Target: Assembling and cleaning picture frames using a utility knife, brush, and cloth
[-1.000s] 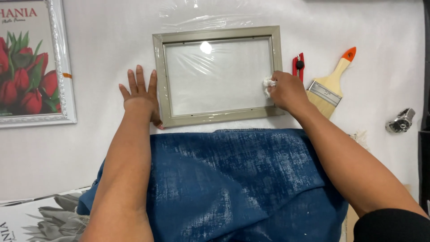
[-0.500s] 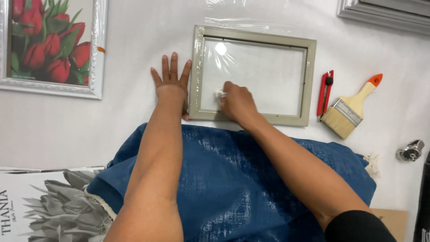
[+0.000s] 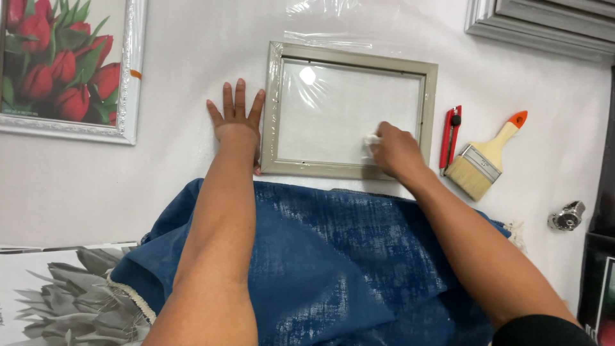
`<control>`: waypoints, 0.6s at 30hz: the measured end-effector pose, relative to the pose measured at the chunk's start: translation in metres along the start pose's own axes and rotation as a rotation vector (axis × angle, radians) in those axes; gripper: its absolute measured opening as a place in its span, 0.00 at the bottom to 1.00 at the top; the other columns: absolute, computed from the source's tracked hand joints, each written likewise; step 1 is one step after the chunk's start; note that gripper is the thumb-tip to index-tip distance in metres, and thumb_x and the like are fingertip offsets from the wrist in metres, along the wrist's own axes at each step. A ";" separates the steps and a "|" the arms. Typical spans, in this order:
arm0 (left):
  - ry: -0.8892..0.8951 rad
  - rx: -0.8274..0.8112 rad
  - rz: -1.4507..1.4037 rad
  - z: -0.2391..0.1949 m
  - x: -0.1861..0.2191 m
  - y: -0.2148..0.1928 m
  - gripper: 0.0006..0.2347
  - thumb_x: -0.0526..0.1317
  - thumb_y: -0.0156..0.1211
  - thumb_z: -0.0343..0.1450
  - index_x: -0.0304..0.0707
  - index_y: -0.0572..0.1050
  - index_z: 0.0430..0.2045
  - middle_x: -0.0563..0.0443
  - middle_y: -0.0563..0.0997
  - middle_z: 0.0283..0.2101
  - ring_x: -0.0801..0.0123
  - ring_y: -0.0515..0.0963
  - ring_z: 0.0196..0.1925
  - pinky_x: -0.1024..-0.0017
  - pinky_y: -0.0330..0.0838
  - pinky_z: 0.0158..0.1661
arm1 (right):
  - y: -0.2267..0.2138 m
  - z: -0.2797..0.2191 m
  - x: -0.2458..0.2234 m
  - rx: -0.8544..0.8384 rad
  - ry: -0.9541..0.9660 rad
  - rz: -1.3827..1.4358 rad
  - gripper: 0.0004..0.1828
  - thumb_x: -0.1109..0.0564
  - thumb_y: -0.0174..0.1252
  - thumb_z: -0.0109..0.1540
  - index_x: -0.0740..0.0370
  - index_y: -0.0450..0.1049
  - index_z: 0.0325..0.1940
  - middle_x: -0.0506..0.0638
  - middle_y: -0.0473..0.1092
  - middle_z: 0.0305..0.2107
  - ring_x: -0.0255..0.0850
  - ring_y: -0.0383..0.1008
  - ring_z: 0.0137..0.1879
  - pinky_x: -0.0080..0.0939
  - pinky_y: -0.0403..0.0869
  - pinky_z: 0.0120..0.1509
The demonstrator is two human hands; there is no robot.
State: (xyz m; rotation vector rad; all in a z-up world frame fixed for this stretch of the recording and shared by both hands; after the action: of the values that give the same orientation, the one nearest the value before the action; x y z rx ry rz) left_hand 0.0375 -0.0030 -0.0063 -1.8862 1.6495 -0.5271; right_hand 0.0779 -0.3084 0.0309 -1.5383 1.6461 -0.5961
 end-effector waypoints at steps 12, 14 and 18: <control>-0.042 -0.040 0.091 -0.019 0.007 -0.018 0.65 0.35 0.82 0.57 0.55 0.20 0.73 0.41 0.16 0.76 0.45 0.14 0.76 0.32 0.22 0.68 | -0.052 0.053 0.059 0.343 -0.265 -0.498 0.19 0.62 0.64 0.59 0.52 0.78 0.54 0.58 0.75 0.34 0.56 0.80 0.44 0.53 0.79 0.47; -0.069 -0.143 0.107 -0.041 0.011 -0.034 0.68 0.47 0.88 0.56 0.52 0.20 0.74 0.40 0.18 0.77 0.46 0.17 0.78 0.38 0.25 0.71 | -0.077 0.067 0.048 0.557 -0.343 -0.551 0.15 0.65 0.62 0.61 0.54 0.81 0.50 0.55 0.73 0.30 0.51 0.80 0.41 0.47 0.77 0.45; 0.020 -0.100 0.216 -0.006 -0.001 -0.007 0.73 0.56 0.88 0.51 0.46 0.19 0.73 0.30 0.13 0.74 0.35 0.11 0.72 0.32 0.32 0.68 | -0.087 0.088 0.052 0.666 -0.426 -0.439 0.14 0.67 0.60 0.61 0.55 0.81 0.48 0.53 0.72 0.34 0.48 0.69 0.39 0.45 0.72 0.49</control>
State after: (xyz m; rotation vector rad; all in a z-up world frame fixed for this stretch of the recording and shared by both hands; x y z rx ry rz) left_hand 0.0385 -0.0028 0.0028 -1.7472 1.8955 -0.3817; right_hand 0.2029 -0.3566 0.0363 -1.3828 0.6816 -0.8668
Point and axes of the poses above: each hand's wrist, its own z-axis towards the middle knuckle, its own y-axis out of the palm, x = y × z, the point moved 6 cm from there along z, towards the middle knuckle
